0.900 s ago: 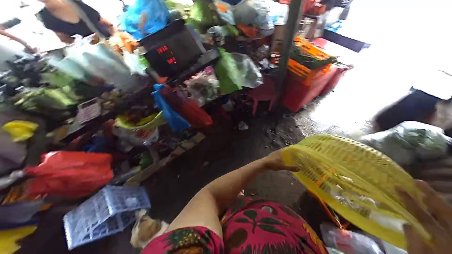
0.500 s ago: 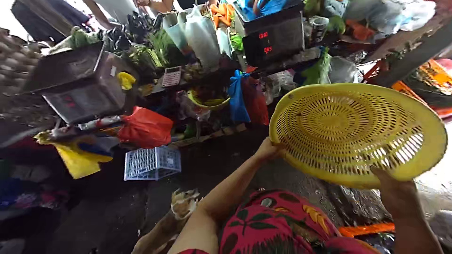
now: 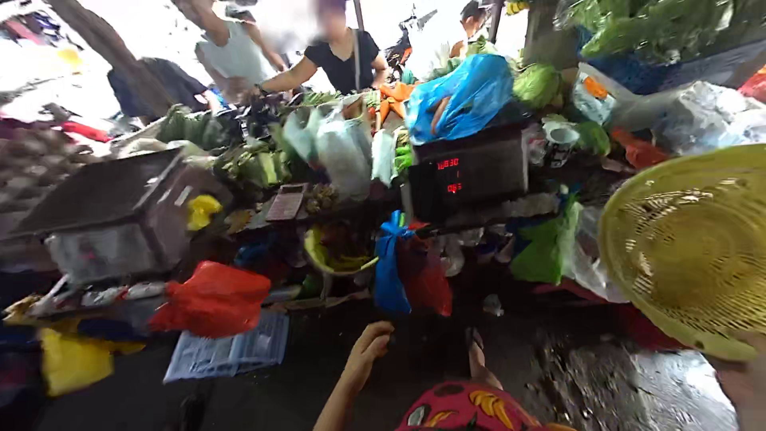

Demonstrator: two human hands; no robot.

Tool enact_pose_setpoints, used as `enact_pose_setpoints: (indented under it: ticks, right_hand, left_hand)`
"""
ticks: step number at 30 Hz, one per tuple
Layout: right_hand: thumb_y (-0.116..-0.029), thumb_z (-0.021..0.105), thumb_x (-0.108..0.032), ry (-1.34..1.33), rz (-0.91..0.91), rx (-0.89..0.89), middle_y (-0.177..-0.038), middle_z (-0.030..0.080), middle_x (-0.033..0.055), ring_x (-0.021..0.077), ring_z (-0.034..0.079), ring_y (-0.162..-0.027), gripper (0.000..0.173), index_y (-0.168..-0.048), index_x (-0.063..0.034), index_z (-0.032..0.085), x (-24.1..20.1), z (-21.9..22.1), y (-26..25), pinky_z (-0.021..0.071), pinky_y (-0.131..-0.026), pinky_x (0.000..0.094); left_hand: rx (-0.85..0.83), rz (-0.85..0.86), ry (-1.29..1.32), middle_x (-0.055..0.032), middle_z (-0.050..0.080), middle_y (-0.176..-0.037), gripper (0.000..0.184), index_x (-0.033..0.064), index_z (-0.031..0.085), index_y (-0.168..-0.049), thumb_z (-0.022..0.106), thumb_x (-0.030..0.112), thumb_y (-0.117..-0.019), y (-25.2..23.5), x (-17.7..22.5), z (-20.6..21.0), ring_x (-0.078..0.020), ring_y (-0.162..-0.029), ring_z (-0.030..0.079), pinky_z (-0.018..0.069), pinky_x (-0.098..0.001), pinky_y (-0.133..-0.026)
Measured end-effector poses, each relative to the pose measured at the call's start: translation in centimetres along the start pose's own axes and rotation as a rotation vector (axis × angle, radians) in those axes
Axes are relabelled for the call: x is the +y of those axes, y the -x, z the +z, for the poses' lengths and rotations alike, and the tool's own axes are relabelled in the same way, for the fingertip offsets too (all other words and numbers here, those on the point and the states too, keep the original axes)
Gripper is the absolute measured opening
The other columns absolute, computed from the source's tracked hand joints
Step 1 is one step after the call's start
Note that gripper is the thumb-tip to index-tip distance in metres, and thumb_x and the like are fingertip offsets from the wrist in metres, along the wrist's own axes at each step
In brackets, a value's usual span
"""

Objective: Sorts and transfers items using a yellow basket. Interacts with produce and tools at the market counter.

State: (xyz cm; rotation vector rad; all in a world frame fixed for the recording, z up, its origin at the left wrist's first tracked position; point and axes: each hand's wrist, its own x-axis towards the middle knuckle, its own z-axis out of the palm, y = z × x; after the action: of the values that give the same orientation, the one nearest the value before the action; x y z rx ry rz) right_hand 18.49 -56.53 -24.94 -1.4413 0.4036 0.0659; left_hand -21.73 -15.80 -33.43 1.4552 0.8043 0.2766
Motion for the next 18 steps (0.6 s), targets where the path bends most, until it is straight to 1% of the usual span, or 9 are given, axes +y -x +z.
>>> enact_pose_setpoints:
  ticks: [2,3,4,6,9,11,14,15,18]
  right_hand:
    - [-0.1035,0.049,-0.021,-0.064,-0.018,-0.003,-0.119,0.058,0.0040,0.0103,0.062,-0.099,0.041,-0.142,-0.0099,0.042,-3.0,4.1,-3.3,0.0566,-0.082,0.0320]
    - [-0.1035,0.050,-0.021,-0.075,-0.017,-0.012,-0.119,0.058,0.0055,0.0117,0.062,-0.099,0.042,-0.143,-0.0089,0.043,-4.8,6.3,-4.8,0.0564,-0.081,0.0325]
    - [-0.1035,0.050,-0.021,-0.054,-0.020,-0.030,-0.116,0.059,0.0058,0.0115,0.063,-0.095,0.040,-0.141,-0.0079,0.045,-6.5,8.5,-6.2,0.0567,-0.079,0.0315]
    - [-0.1026,0.050,-0.018,0.011,-0.013,-0.090,-0.108,0.060,0.0061,0.0114,0.064,-0.086,0.035,-0.135,-0.0059,0.047,-9.8,13.0,-9.2,0.0572,-0.072,0.0303]
    - [-0.0997,0.052,-0.013,0.049,0.026,-0.171,-0.108,0.060,0.0089,0.0142,0.065,-0.086,0.036,-0.134,-0.0044,0.048,-13.2,18.8,-13.0,0.0582,-0.070,0.0319]
    - [-0.0988,0.053,-0.012,0.069,0.044,-0.208,-0.109,0.061,0.0097,0.0150,0.066,-0.086,0.037,-0.134,-0.0045,0.048,-14.7,22.2,-15.2,0.0590,-0.070,0.0319]
    - [-0.0988,0.054,-0.012,0.094,0.048,-0.274,-0.110,0.061,0.0106,0.0159,0.066,-0.087,0.037,-0.135,-0.0037,0.048,-16.3,26.2,-17.6,0.0589,-0.072,0.0319]
    - [-0.0998,0.053,-0.012,0.087,0.050,-0.297,-0.111,0.062,0.0108,0.0162,0.067,-0.089,0.038,-0.136,-0.0039,0.047,-16.5,27.2,-18.3,0.0596,-0.073,0.0324]
    - [-0.1025,0.051,-0.012,0.042,0.055,-0.360,-0.117,0.062,0.0111,0.0184,0.069,-0.095,0.040,-0.141,-0.0067,0.043,-16.9,29.4,-19.7,0.0615,-0.078,0.0355]
  left_hand:
    - [0.084,-0.121,0.001,-0.0157,0.064,-0.128,0.041,0.0014,0.063,-0.129,0.050,0.025,-0.0968,-1.5,0.3,1.3,-0.0262,-0.109,0.066,0.0567,-0.0465,-0.089]
    - [0.113,-0.166,0.013,-0.0157,0.065,-0.125,0.041,0.0010,0.062,-0.129,0.048,0.025,-0.0984,-2.2,0.5,2.1,-0.0253,-0.107,0.067,0.0567,-0.0452,-0.089]
    - [0.120,-0.196,0.028,-0.0152,0.066,-0.124,0.041,0.0012,0.062,-0.129,0.048,0.025,-0.0994,-2.9,0.7,3.0,-0.0243,-0.106,0.067,0.0572,-0.0438,-0.088]
    - [0.074,-0.220,0.032,-0.0142,0.066,-0.125,0.040,0.0015,0.062,-0.129,0.052,0.026,-0.0991,-4.8,2.1,5.0,-0.0231,-0.106,0.068,0.0576,-0.0422,-0.088]
    - [-0.011,-0.230,-0.049,-0.0147,0.065,-0.130,0.045,0.0011,0.062,-0.130,0.061,0.029,-0.0945,-7.7,4.7,7.4,-0.0247,-0.110,0.067,0.0568,-0.0445,-0.092]
    - [-0.009,-0.237,-0.079,-0.0163,0.065,-0.131,0.048,0.0006,0.062,-0.131,0.064,0.030,-0.0936,-9.1,5.7,8.2,-0.0268,-0.110,0.067,0.0566,-0.0464,-0.093]
    - [0.000,-0.264,-0.133,-0.0154,0.067,-0.128,0.045,0.0015,0.063,-0.131,0.063,0.029,-0.0956,-10.1,6.0,8.5,-0.0247,-0.105,0.068,0.0568,-0.0443,-0.090]
    - [0.014,-0.284,-0.150,-0.0155,0.067,-0.127,0.044,0.0017,0.063,-0.132,0.063,0.028,-0.0970,-10.2,5.8,8.4,-0.0252,-0.106,0.068,0.0567,-0.0451,-0.091]
    - [0.125,-0.331,-0.157,-0.0170,0.067,-0.128,0.040,0.0014,0.062,-0.132,0.066,0.021,-0.0972,-10.3,4.4,7.8,-0.0274,-0.111,0.068,0.0556,-0.0480,-0.096]
